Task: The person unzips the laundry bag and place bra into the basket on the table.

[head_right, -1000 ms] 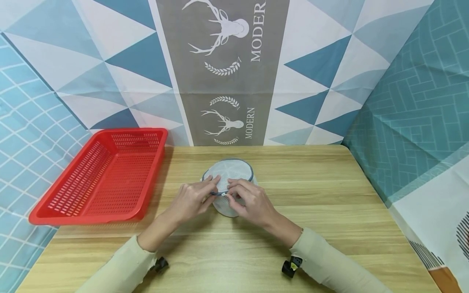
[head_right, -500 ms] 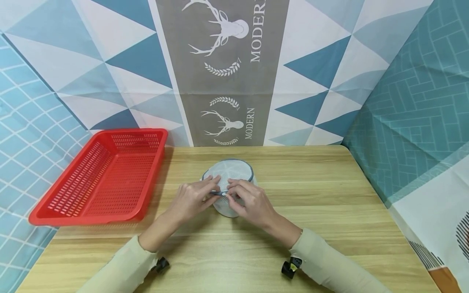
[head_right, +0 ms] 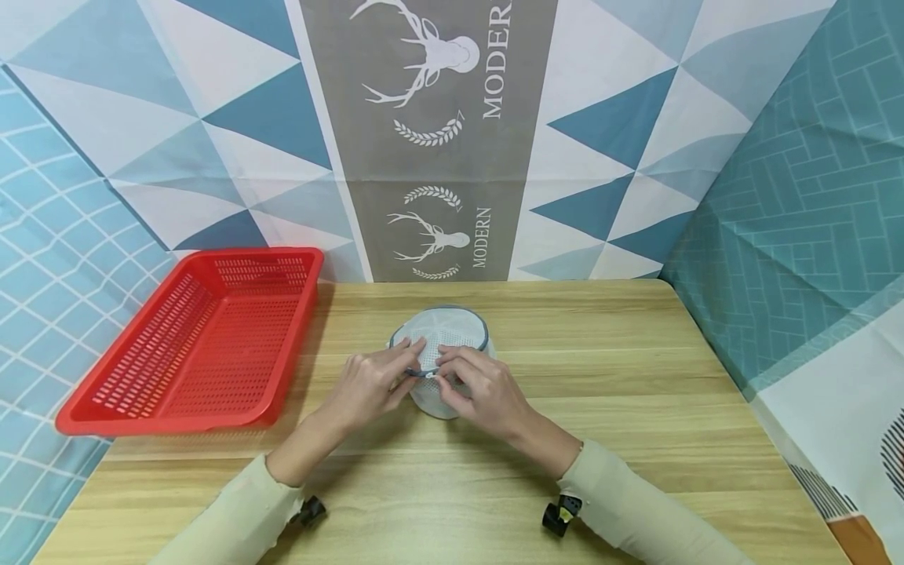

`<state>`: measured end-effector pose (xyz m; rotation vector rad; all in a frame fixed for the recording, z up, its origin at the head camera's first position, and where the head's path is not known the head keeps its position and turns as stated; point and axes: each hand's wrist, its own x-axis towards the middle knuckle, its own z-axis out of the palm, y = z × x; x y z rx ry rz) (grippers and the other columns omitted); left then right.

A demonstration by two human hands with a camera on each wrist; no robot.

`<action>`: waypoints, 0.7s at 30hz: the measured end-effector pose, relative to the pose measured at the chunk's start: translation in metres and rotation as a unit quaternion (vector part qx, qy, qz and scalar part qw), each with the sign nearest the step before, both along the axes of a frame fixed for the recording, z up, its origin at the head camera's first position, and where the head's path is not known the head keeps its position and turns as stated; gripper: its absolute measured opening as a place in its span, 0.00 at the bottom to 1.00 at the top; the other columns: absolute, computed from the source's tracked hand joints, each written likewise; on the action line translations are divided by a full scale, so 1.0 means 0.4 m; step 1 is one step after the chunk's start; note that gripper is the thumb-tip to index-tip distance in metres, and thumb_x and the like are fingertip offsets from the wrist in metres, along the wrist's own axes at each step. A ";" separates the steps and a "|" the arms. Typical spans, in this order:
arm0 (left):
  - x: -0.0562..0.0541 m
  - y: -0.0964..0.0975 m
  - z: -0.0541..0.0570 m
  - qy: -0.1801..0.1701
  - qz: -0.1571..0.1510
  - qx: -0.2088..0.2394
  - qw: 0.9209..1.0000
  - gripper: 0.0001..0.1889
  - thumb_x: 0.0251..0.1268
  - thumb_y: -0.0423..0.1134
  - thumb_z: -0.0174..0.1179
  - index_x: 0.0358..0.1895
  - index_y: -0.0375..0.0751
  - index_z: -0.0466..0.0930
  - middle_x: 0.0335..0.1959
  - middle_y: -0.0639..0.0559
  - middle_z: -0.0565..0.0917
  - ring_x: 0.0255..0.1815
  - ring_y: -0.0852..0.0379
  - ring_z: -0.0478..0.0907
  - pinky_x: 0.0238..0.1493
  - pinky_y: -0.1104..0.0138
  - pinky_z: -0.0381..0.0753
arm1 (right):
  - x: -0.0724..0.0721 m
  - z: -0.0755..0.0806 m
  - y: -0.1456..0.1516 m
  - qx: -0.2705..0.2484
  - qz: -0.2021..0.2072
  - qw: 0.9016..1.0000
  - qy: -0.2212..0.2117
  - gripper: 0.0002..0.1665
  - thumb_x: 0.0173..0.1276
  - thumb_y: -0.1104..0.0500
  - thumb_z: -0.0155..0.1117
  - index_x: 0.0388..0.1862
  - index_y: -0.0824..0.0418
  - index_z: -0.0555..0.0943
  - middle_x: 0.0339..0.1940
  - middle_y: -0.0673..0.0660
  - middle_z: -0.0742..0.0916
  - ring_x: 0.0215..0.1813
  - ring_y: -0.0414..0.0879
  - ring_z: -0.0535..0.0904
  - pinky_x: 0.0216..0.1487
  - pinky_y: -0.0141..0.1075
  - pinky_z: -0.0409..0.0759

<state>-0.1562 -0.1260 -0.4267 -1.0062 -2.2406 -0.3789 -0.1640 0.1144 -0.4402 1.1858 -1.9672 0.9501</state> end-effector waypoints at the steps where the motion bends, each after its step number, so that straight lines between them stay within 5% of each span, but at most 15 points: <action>1: 0.000 -0.001 -0.001 -0.001 0.000 0.000 1.000 0.18 0.56 0.36 0.86 0.40 0.45 0.83 0.58 0.41 0.96 0.52 0.38 0.98 0.20 0.61 0.85 | 0.000 0.000 0.000 0.000 0.000 1.000 0.000 0.06 0.78 0.64 0.71 0.38 0.63 0.88 0.45 0.59 0.95 0.53 0.58 0.97 0.43 0.27 0.91; 12: -0.004 -0.002 0.002 -0.012 0.003 0.003 1.000 0.17 0.56 0.33 0.85 0.44 0.44 0.85 0.54 0.40 0.97 0.54 0.38 0.97 0.18 0.66 0.79 | 0.000 0.000 0.003 -0.005 0.003 1.000 -0.005 0.05 0.78 0.65 0.72 0.38 0.64 0.88 0.44 0.60 0.95 0.53 0.60 0.97 0.43 0.25 0.90; 16: -0.006 0.000 0.002 -0.010 0.007 0.008 1.000 0.17 0.56 0.37 0.87 0.44 0.46 0.87 0.54 0.42 0.97 0.54 0.40 0.97 0.17 0.69 0.71 | 0.000 0.000 0.002 -0.005 0.002 1.000 -0.005 0.06 0.78 0.65 0.72 0.38 0.64 0.88 0.44 0.60 0.95 0.53 0.60 0.97 0.43 0.25 0.90; 21: -0.008 0.002 0.001 -0.004 0.002 0.007 1.000 0.17 0.58 0.41 0.87 0.42 0.48 0.86 0.57 0.40 0.96 0.52 0.40 0.98 0.17 0.68 0.72 | 0.000 0.001 0.002 -0.002 -0.001 1.000 -0.002 0.06 0.79 0.65 0.71 0.38 0.64 0.89 0.45 0.60 0.95 0.53 0.59 0.96 0.43 0.25 0.91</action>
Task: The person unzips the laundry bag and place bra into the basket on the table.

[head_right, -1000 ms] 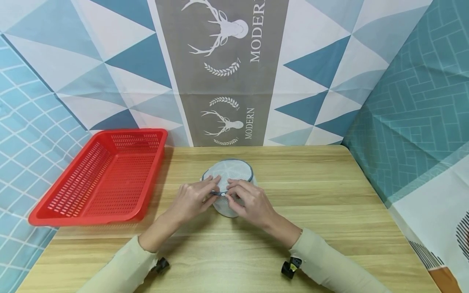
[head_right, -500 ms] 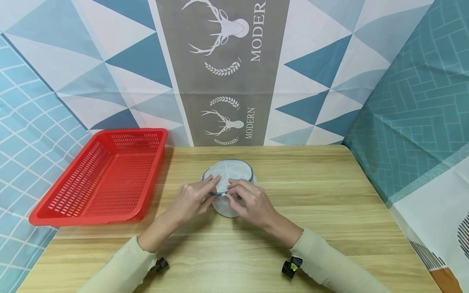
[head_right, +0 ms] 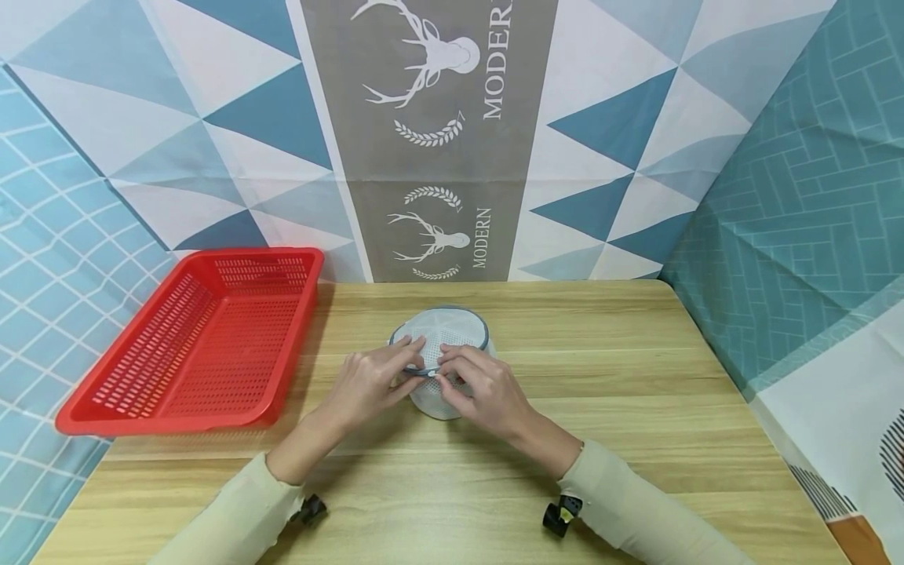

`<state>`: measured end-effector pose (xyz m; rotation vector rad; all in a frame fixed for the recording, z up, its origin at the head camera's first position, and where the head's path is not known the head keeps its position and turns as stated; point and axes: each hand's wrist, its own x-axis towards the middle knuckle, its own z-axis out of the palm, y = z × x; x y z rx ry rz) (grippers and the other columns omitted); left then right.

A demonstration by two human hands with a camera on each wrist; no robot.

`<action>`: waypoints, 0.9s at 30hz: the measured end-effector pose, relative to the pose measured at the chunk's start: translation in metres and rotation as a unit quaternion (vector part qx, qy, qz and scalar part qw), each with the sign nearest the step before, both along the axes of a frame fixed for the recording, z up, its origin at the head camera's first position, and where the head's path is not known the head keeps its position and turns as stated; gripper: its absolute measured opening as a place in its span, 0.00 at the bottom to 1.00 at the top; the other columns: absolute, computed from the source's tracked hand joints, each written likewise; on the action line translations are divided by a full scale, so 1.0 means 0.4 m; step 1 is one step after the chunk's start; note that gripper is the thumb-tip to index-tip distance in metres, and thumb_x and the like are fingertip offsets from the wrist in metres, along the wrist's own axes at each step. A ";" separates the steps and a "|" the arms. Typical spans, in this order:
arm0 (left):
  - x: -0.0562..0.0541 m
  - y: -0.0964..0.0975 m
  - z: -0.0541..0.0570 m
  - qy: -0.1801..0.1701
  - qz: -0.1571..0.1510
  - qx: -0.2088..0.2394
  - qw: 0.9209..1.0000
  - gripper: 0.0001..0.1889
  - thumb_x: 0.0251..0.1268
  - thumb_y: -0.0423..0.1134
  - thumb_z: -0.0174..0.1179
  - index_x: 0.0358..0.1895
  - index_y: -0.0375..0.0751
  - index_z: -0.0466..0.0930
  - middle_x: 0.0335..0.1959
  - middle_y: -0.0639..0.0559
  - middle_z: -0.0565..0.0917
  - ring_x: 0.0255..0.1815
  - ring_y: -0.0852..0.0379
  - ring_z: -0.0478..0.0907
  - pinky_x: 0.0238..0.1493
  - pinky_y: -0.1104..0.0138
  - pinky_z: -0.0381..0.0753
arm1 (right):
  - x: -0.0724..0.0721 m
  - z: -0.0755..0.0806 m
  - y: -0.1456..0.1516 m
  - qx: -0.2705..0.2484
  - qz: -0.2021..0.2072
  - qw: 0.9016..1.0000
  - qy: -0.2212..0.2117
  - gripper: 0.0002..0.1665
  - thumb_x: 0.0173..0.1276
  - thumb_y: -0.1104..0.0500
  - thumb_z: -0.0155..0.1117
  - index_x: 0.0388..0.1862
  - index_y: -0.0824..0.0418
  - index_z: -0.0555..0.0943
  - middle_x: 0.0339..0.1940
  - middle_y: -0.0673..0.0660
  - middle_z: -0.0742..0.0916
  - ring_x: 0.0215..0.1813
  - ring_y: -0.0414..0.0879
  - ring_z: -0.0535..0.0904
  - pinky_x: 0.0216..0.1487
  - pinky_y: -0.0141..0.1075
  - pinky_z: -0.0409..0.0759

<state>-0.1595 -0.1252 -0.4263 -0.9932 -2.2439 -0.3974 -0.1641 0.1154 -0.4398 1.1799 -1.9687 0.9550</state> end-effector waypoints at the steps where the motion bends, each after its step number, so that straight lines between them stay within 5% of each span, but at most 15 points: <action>1: 0.000 0.000 -0.001 0.001 -0.001 -0.002 1.000 0.17 0.58 0.41 0.87 0.41 0.48 0.85 0.57 0.41 0.96 0.52 0.40 0.98 0.17 0.68 0.73 | 0.000 0.000 0.000 0.000 0.000 1.000 0.001 0.06 0.79 0.65 0.71 0.38 0.64 0.89 0.44 0.60 0.95 0.53 0.59 0.96 0.43 0.26 0.91; 8: 0.001 -0.004 -0.005 0.012 -0.003 -0.018 1.000 0.19 0.56 0.37 0.87 0.38 0.45 0.81 0.57 0.43 0.96 0.53 0.41 0.98 0.16 0.64 0.76 | 0.001 -0.002 0.000 0.000 0.002 1.000 -0.003 0.04 0.77 0.65 0.73 0.39 0.64 0.89 0.46 0.60 0.95 0.53 0.58 0.97 0.44 0.26 0.91; 24: 0.001 -0.007 -0.006 0.002 -0.011 -0.020 1.000 0.22 0.58 0.32 0.82 0.56 0.37 0.87 0.52 0.41 0.97 0.54 0.40 0.97 0.17 0.64 0.81 | 0.002 -0.004 0.003 0.003 0.006 1.000 -0.018 0.02 0.73 0.69 0.73 0.39 0.63 0.89 0.46 0.60 0.95 0.51 0.56 0.97 0.42 0.26 0.91; 27: 0.000 -0.006 -0.004 -0.006 -0.009 -0.015 1.000 0.21 0.56 0.32 0.84 0.52 0.39 0.87 0.52 0.41 0.97 0.55 0.39 0.97 0.18 0.65 0.79 | 0.003 -0.003 0.003 0.002 0.006 1.000 -0.018 0.02 0.73 0.69 0.74 0.39 0.64 0.89 0.46 0.60 0.95 0.51 0.56 0.97 0.43 0.25 0.90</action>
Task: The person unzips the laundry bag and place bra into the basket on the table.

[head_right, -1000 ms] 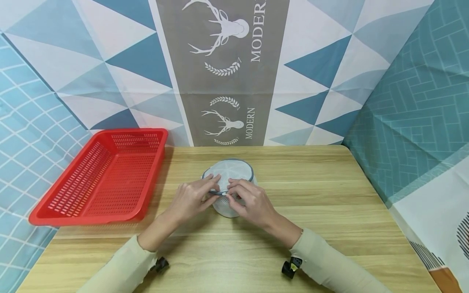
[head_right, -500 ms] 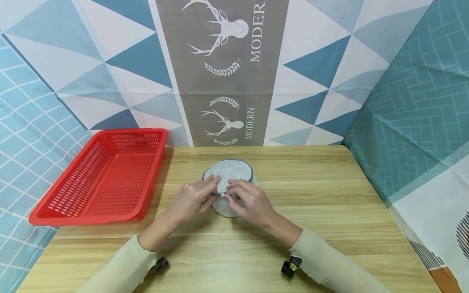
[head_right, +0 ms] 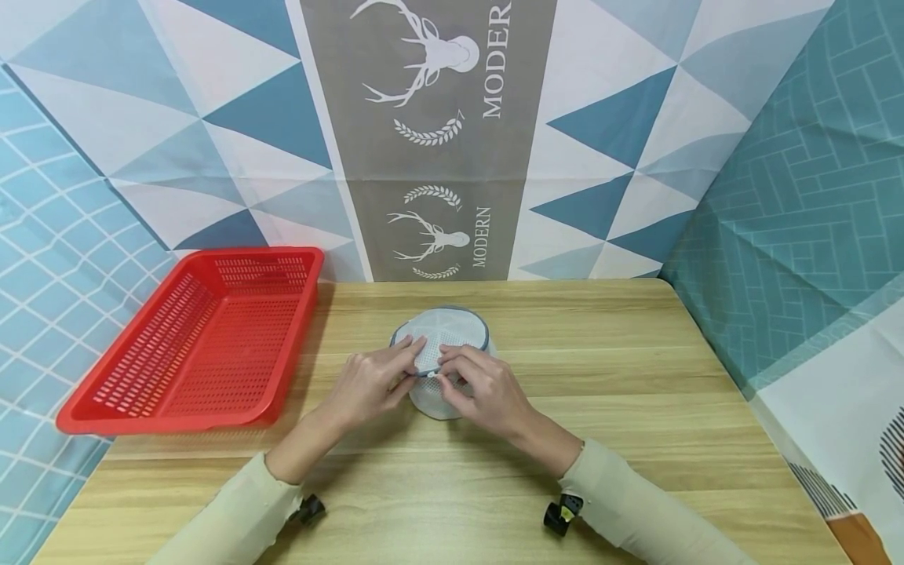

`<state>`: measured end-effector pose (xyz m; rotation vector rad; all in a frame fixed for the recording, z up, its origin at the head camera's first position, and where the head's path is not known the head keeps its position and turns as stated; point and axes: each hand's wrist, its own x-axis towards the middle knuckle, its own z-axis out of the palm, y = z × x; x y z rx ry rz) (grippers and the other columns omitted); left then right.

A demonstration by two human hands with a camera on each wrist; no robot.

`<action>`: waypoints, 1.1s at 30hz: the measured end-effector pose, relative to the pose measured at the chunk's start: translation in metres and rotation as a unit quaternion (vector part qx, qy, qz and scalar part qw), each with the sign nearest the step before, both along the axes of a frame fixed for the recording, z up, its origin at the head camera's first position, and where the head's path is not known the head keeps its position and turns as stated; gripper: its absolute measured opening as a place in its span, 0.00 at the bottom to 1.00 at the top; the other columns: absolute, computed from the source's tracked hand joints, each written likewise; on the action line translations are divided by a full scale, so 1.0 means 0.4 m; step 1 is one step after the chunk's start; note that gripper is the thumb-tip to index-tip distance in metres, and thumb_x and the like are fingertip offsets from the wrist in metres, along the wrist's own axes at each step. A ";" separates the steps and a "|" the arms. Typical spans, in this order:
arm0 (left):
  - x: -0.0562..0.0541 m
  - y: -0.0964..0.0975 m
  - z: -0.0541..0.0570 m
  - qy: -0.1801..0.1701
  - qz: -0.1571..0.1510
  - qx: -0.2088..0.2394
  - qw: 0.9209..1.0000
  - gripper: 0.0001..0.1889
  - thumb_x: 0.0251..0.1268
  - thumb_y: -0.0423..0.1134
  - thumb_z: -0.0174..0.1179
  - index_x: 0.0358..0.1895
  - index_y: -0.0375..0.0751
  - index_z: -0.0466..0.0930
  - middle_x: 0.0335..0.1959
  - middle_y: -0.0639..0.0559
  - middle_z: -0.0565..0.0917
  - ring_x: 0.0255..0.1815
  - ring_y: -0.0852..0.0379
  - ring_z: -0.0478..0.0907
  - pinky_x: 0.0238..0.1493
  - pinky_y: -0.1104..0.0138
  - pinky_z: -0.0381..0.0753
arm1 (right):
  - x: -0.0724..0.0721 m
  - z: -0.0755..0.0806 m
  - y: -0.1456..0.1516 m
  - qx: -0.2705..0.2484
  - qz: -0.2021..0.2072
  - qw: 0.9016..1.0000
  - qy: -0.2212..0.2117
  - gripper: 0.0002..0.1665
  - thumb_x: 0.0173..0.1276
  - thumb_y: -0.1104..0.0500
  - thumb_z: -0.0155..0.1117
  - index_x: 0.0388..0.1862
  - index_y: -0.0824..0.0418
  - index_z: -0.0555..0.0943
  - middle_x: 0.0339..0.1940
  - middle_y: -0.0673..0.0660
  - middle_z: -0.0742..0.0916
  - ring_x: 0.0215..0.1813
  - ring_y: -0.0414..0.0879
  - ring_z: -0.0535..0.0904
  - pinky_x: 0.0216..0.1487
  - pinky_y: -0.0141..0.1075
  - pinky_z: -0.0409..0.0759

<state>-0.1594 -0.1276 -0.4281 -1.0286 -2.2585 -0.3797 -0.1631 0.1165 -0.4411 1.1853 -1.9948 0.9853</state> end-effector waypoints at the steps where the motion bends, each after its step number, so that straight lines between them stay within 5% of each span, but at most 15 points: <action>1: -0.001 0.000 0.000 -0.003 0.001 0.002 1.000 0.20 0.56 0.32 0.85 0.49 0.41 0.86 0.52 0.41 0.97 0.55 0.39 0.97 0.17 0.67 0.77 | 0.000 0.001 0.000 -0.001 0.000 1.000 0.000 0.02 0.73 0.69 0.74 0.39 0.64 0.89 0.46 0.61 0.95 0.52 0.57 0.97 0.43 0.25 0.90; 7: -0.003 0.003 0.005 0.003 0.005 0.006 1.000 0.18 0.57 0.38 0.87 0.41 0.47 0.85 0.57 0.40 0.96 0.53 0.41 0.98 0.18 0.74 0.62 | -0.001 0.003 -0.002 0.000 -0.001 1.000 0.007 0.02 0.73 0.69 0.74 0.39 0.64 0.89 0.45 0.60 0.95 0.51 0.57 0.97 0.43 0.25 0.91; 16: -0.003 0.007 0.007 0.011 0.002 -0.004 1.000 0.20 0.60 0.39 0.86 0.51 0.40 0.88 0.48 0.43 0.98 0.51 0.40 0.98 0.19 0.68 0.78 | 0.000 0.002 -0.005 0.001 -0.004 1.000 0.012 0.02 0.75 0.67 0.74 0.39 0.64 0.89 0.45 0.60 0.95 0.52 0.57 0.97 0.44 0.26 0.91; 29: 0.004 -0.003 0.006 -0.022 -0.014 -0.002 1.000 0.14 0.61 0.36 0.84 0.42 0.47 0.85 0.59 0.37 0.95 0.54 0.38 0.97 0.18 0.72 0.72 | -0.002 -0.003 -0.003 -0.005 0.014 1.000 0.008 0.04 0.78 0.66 0.71 0.39 0.64 0.89 0.45 0.60 0.95 0.52 0.58 0.97 0.43 0.25 0.91; 33: 0.003 -0.005 0.009 -0.033 -0.019 0.001 0.999 0.13 0.61 0.35 0.83 0.41 0.46 0.86 0.59 0.36 0.94 0.55 0.37 0.97 0.19 0.70 0.77 | -0.003 -0.004 -0.003 -0.007 0.016 1.000 0.009 0.06 0.80 0.64 0.69 0.40 0.64 0.89 0.45 0.60 0.95 0.52 0.58 0.97 0.43 0.25 0.90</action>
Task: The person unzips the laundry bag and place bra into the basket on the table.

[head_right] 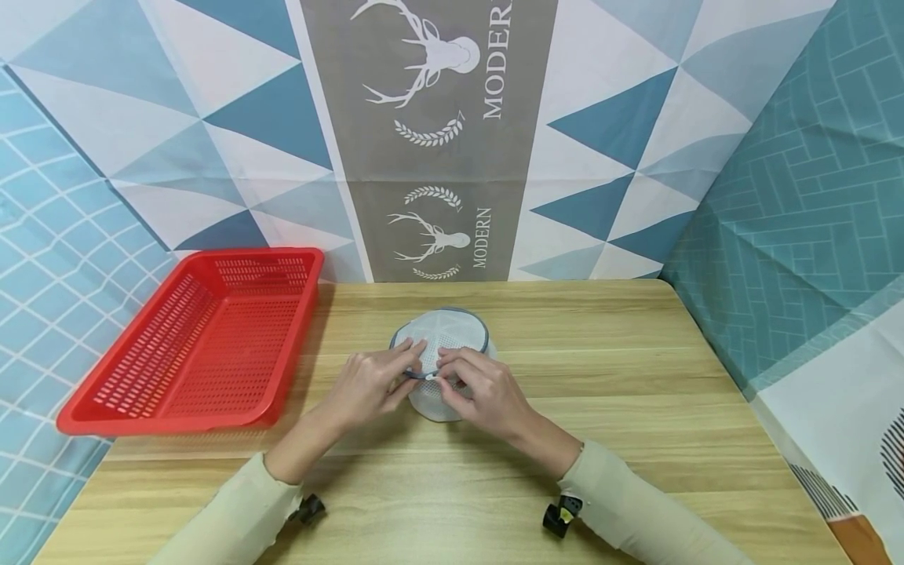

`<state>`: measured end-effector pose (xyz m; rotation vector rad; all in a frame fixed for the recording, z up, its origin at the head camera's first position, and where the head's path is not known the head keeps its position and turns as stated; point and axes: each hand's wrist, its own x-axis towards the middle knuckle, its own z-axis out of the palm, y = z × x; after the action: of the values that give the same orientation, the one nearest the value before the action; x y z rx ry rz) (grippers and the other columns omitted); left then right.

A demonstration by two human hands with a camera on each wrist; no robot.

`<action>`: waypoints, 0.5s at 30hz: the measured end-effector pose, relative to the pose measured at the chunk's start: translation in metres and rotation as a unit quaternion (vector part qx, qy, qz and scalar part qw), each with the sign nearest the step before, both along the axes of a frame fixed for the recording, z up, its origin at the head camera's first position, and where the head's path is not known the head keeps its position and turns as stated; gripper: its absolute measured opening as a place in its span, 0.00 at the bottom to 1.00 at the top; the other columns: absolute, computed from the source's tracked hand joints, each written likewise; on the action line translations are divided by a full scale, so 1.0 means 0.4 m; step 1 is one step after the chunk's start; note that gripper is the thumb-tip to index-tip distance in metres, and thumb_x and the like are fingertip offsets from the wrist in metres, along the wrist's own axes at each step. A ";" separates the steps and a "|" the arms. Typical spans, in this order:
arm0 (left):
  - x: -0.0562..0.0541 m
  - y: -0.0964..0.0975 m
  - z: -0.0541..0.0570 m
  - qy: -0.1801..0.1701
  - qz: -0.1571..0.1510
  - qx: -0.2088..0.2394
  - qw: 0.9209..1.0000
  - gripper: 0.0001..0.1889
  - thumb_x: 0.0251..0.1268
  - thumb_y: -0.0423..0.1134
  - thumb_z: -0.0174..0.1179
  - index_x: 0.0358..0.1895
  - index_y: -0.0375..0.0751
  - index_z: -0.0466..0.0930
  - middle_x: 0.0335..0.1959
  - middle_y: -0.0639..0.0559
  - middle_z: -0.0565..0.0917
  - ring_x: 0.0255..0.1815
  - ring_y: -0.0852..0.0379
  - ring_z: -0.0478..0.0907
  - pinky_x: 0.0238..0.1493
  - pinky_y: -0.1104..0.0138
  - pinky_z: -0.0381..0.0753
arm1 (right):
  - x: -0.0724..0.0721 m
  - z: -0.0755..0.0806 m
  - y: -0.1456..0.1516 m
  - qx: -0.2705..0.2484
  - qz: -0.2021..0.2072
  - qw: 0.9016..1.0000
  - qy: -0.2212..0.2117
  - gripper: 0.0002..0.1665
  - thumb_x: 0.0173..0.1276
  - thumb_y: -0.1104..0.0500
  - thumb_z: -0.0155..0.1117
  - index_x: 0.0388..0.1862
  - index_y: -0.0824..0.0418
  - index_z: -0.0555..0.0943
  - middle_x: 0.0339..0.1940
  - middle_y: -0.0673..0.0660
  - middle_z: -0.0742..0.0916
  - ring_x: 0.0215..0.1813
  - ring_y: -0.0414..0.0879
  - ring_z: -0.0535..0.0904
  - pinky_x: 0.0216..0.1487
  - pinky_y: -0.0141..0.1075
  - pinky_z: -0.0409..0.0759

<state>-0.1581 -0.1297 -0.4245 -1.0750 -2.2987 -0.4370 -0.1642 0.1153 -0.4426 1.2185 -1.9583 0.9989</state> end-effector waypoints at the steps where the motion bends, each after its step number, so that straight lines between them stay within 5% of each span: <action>1: 0.000 0.000 0.000 0.001 0.000 -0.001 1.000 0.14 0.60 0.34 0.83 0.43 0.44 0.87 0.59 0.36 0.95 0.55 0.37 0.97 0.20 0.68 0.80 | 0.000 0.000 0.000 -0.001 0.000 1.000 0.000 0.07 0.80 0.64 0.69 0.40 0.64 0.89 0.45 0.60 0.95 0.53 0.59 0.97 0.43 0.25 0.90; 6: -0.005 0.001 0.000 0.016 0.008 -0.008 1.000 0.22 0.58 0.34 0.84 0.54 0.37 0.87 0.55 0.37 0.96 0.54 0.38 0.97 0.20 0.67 0.82 | 0.000 0.002 -0.002 -0.001 -0.007 1.000 0.002 0.06 0.80 0.64 0.70 0.39 0.64 0.89 0.44 0.60 0.95 0.53 0.59 0.97 0.42 0.26 0.90; 11: -0.008 0.007 0.004 0.021 0.014 0.001 1.000 0.17 0.57 0.34 0.85 0.43 0.44 0.85 0.56 0.38 0.96 0.53 0.38 0.97 0.19 0.78 0.57 | 0.000 0.006 -0.004 0.004 -0.018 1.000 0.006 0.05 0.78 0.65 0.72 0.38 0.63 0.89 0.44 0.59 0.95 0.53 0.58 0.97 0.39 0.27 0.90; 15: -0.007 0.009 0.007 0.025 0.013 0.006 1.000 0.18 0.56 0.36 0.87 0.40 0.47 0.84 0.58 0.38 0.95 0.52 0.39 0.98 0.21 0.79 0.51 | 0.000 0.007 -0.005 0.006 -0.019 1.000 0.008 0.04 0.77 0.66 0.74 0.38 0.63 0.89 0.44 0.59 0.95 0.53 0.59 0.97 0.37 0.28 0.90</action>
<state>-0.1608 -0.1260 -0.4219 -1.0368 -2.2606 -0.4095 -0.1642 0.1135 -0.4399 1.1891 -1.9702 0.9566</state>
